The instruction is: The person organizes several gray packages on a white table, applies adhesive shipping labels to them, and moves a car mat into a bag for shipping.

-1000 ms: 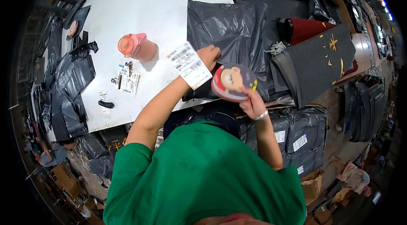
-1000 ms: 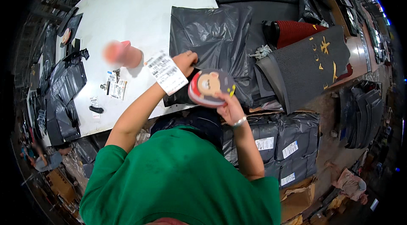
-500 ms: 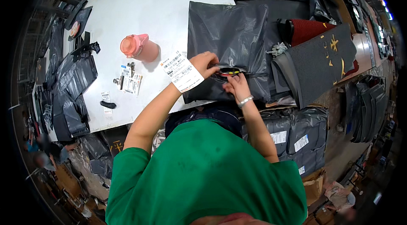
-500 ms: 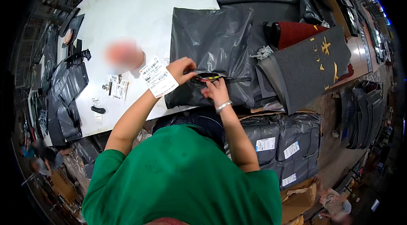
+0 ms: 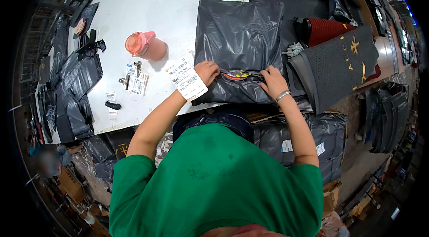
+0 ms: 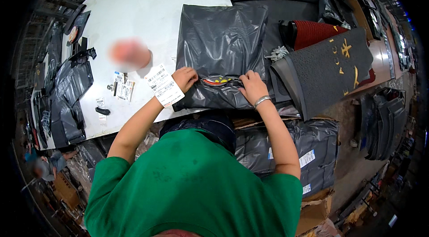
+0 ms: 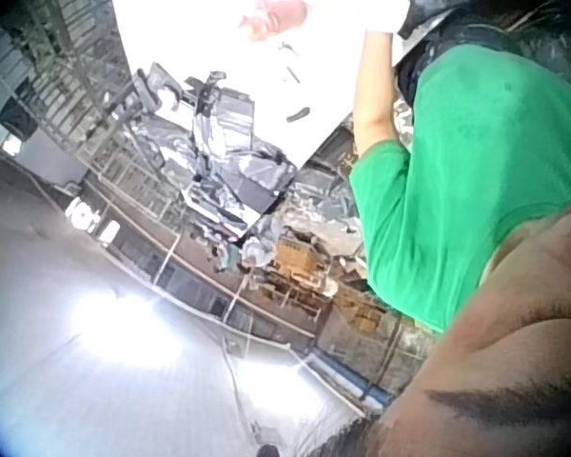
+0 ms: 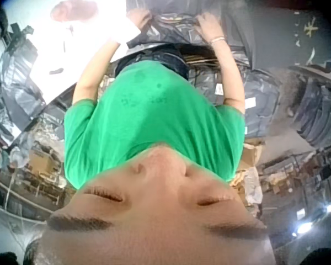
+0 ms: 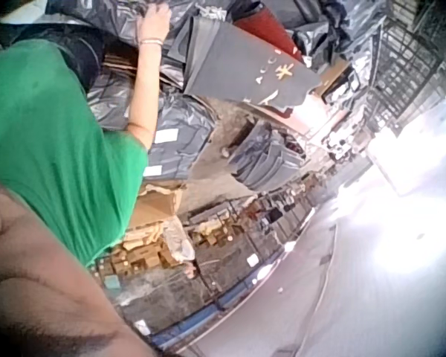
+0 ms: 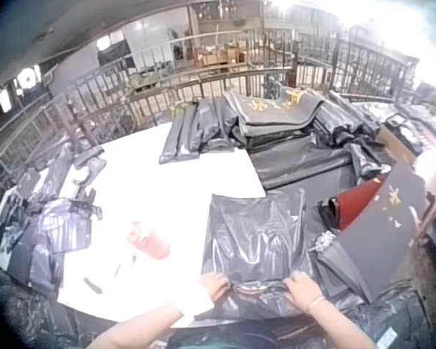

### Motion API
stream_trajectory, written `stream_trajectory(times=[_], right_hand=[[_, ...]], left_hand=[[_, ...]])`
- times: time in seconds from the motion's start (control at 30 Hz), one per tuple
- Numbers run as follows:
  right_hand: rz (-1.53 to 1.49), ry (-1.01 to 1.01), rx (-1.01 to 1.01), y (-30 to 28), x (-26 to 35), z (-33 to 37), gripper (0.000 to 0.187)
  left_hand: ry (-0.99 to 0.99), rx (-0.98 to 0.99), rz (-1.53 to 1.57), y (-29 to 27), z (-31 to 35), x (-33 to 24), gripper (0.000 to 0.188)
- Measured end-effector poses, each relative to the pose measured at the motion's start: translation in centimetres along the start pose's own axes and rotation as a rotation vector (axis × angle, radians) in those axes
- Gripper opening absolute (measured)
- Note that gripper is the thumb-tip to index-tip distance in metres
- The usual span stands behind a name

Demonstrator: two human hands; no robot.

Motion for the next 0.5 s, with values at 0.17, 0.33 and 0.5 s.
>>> stream_trajectory(times=[0.17, 0.33, 0.5], right_hand=[[0.062, -0.146, -0.021, -0.1, 0.5, -1.0, 0.017], [-0.259, -0.216, -0.015, -2.9, 0.0, -0.1, 0.01], [-0.425, -0.153, -0.003, -4.0, -1.0, -0.2, 0.009]], left_hand=[[0.112, -0.046, -0.053, 0.4, -0.7, -2.1, 0.02], [-0.052, 0.062, 0.045, 1.3, -0.5, -0.6, 0.019], [0.016, -0.109, -0.019, 0.0, -0.8, -1.2, 0.011]])
Point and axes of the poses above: each hand's wrist, its own z-axis away from the middle knuckle, its own y-axis out of the palm, x = y × z, the point moved 2 cm from there along -z, towards the middle knuckle, and after that the axes turned 5 degrees about y, right-handed, at the moved point
